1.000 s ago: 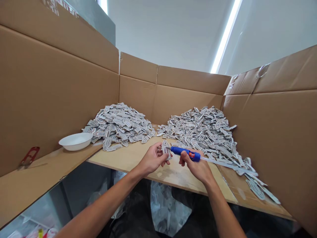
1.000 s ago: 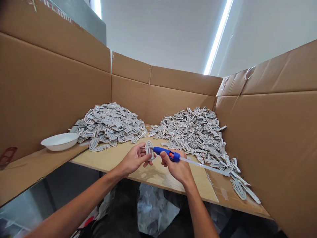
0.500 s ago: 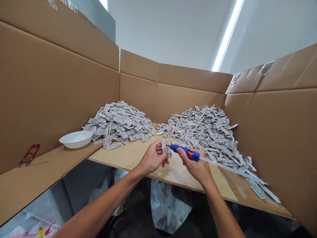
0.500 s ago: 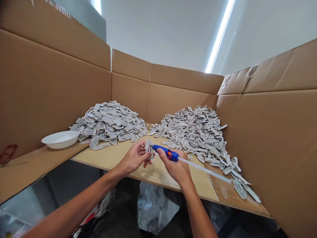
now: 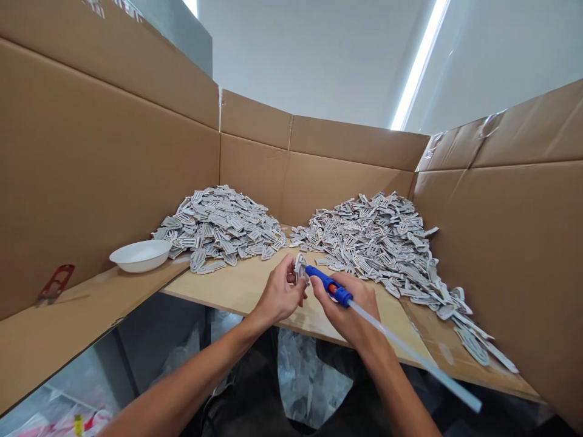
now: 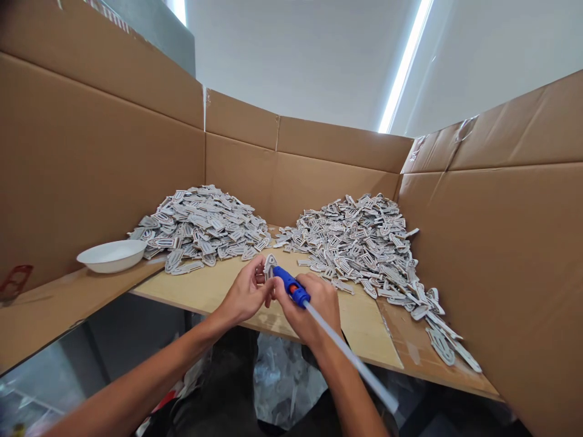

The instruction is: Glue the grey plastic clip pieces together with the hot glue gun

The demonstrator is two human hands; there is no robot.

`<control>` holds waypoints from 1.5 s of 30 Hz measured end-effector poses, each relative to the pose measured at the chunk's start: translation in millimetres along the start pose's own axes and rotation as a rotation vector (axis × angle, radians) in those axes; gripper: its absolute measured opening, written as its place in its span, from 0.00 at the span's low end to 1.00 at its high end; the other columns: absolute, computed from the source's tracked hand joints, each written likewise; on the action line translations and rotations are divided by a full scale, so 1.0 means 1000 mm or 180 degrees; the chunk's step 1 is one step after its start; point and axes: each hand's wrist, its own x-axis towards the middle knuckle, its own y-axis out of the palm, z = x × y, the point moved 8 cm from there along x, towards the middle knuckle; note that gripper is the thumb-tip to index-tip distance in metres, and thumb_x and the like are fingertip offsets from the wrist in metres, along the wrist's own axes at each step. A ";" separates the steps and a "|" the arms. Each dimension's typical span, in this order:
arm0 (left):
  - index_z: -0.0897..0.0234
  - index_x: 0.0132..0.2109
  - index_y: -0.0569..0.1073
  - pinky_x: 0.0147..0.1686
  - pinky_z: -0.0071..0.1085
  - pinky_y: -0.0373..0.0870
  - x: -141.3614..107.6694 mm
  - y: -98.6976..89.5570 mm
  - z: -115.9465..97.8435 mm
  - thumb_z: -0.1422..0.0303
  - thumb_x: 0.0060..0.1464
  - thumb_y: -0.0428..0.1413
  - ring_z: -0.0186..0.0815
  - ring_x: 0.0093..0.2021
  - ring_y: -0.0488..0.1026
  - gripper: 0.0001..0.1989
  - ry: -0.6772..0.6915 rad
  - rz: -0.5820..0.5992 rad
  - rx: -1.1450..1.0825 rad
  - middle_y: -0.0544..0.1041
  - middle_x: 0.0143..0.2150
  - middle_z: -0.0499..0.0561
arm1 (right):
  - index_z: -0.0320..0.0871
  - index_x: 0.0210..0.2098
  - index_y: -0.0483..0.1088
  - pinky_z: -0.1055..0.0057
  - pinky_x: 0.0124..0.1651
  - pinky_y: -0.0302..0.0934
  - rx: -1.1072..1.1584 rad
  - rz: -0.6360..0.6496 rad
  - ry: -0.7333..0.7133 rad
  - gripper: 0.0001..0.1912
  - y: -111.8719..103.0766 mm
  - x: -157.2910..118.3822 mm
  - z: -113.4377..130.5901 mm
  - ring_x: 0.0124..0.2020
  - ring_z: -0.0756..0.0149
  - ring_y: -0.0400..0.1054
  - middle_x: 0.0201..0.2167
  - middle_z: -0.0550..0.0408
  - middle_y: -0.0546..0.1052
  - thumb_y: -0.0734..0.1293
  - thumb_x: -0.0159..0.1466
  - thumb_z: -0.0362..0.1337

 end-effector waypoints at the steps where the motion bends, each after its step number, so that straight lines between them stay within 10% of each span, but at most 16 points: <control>1: 0.59 0.38 0.63 0.17 0.25 0.66 0.000 0.001 0.001 0.50 0.52 0.65 0.29 0.20 0.69 0.23 0.0046 0.0042 -0.0010 0.68 0.28 0.43 | 0.45 0.21 0.67 0.69 0.29 0.52 -0.0164 -0.0055 -0.0135 0.24 0.000 -0.002 0.007 0.21 0.69 0.62 0.20 0.56 0.71 0.65 0.69 0.52; 7: 0.60 0.35 0.61 0.24 0.25 0.70 0.004 0.000 -0.001 0.53 0.52 0.65 0.29 0.25 0.71 0.23 0.0237 -0.0081 -0.0105 0.69 0.31 0.44 | 0.44 0.27 0.72 0.66 0.31 0.51 -0.1163 -0.0520 -0.0495 0.20 0.003 -0.012 0.027 0.30 0.60 0.68 0.26 0.48 0.75 0.64 0.71 0.49; 13: 0.59 0.36 0.62 0.19 0.27 0.67 0.007 -0.005 0.005 0.60 0.52 0.63 0.34 0.22 0.75 0.17 -0.0355 -0.0005 -0.0011 0.74 0.30 0.47 | 0.45 0.24 0.70 0.67 0.32 0.51 -0.1344 -0.0926 0.0055 0.23 -0.036 -0.001 -0.020 0.27 0.62 0.64 0.23 0.50 0.73 0.64 0.70 0.52; 19: 0.63 0.31 0.72 0.28 0.27 0.65 0.012 -0.017 -0.016 0.65 0.51 0.63 0.33 0.28 0.69 0.08 0.0029 -0.0173 0.0456 0.72 0.27 0.48 | 0.46 0.16 0.60 0.68 0.27 0.48 -0.0679 -0.0790 0.0619 0.30 -0.064 0.009 -0.049 0.19 0.69 0.54 0.15 0.58 0.64 0.66 0.66 0.57; 28: 0.62 0.31 0.69 0.24 0.25 0.62 0.006 -0.009 -0.022 0.58 0.51 0.62 0.31 0.26 0.66 0.14 -0.0082 -0.0016 0.0228 0.69 0.26 0.46 | 0.46 0.22 0.74 0.70 0.28 0.60 0.1121 0.0544 0.1077 0.27 -0.023 0.008 -0.051 0.25 0.64 0.70 0.23 0.53 0.79 0.66 0.64 0.59; 45: 0.62 0.33 0.66 0.16 0.24 0.64 0.001 0.003 -0.017 0.55 0.54 0.62 0.28 0.22 0.66 0.17 -0.0207 0.0208 0.0042 0.70 0.26 0.45 | 0.44 0.21 0.74 0.69 0.30 0.60 0.1291 0.0702 0.1170 0.28 -0.003 0.004 -0.046 0.24 0.65 0.69 0.22 0.53 0.78 0.66 0.64 0.60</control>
